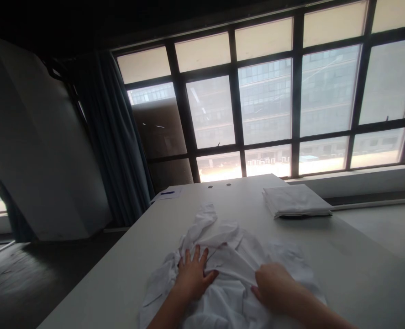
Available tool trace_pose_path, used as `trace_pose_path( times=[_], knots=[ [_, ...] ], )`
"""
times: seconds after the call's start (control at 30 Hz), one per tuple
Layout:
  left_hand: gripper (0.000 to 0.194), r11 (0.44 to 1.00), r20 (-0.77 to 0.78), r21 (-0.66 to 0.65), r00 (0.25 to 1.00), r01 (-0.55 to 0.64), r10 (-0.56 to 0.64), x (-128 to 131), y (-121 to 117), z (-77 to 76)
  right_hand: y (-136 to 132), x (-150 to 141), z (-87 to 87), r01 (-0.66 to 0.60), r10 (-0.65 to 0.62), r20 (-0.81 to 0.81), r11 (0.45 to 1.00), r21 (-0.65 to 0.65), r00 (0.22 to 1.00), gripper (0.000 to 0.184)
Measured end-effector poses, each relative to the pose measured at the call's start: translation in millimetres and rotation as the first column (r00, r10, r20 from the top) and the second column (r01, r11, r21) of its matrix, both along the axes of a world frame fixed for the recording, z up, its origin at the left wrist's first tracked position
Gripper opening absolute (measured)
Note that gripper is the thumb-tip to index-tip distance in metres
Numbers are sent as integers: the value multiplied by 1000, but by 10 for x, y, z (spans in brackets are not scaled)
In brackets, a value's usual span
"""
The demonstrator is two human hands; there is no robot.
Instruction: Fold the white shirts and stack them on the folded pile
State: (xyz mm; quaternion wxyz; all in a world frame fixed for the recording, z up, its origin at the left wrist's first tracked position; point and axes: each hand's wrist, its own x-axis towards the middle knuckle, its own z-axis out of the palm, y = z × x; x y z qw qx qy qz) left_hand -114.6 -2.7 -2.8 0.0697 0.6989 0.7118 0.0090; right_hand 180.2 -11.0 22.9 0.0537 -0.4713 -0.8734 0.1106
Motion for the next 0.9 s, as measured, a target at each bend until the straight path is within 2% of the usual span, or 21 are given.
trace_pose_path(
  times=[0.03,0.1,0.13,0.17,0.27,0.33,0.4,0.47,0.57,0.63,0.73,0.83,0.9],
  knots=[
    [87,998,16,-12,998,55,-55,39,-25,23,-54,-4,59,-63,67,32,992,-106,997,35],
    [85,982,67,-31,980,189,-186,144,-85,66,-102,-15,177,-153,179,53,934,-323,982,36],
    [87,964,97,-35,961,262,-257,204,-118,85,-89,-20,222,-180,193,0,914,-363,981,34],
    [89,941,127,-36,935,337,-330,267,-154,103,-51,-22,248,-182,167,-74,924,-337,983,32],
    [99,840,209,-7,823,542,-529,449,-260,154,161,1,174,-37,24,-277,998,-41,961,25],
    [99,774,247,37,744,633,-620,548,-317,184,329,52,9,37,-8,-301,995,94,954,41],
    [95,741,261,79,703,667,-661,610,-346,199,486,129,-189,66,-31,-269,991,120,963,52],
    [85,758,244,115,721,642,-648,617,-331,185,627,226,-357,116,-85,-246,987,113,966,43],
    [71,832,170,197,817,519,-550,501,-225,97,812,404,-489,221,-187,-230,966,134,955,31],
    [71,877,120,238,883,417,-453,345,-113,9,919,547,-520,305,-272,-201,939,158,941,33],
    [77,935,63,231,954,271,-292,61,64,-113,1057,787,-548,421,-398,-153,890,175,904,42],
    [80,973,28,210,994,99,-107,-184,197,-186,1171,1026,-575,451,-435,-127,877,166,892,46],
    [81,984,20,180,1000,9,-12,-290,247,-208,1235,1177,-577,457,-440,-141,881,125,887,41]
  ],
)
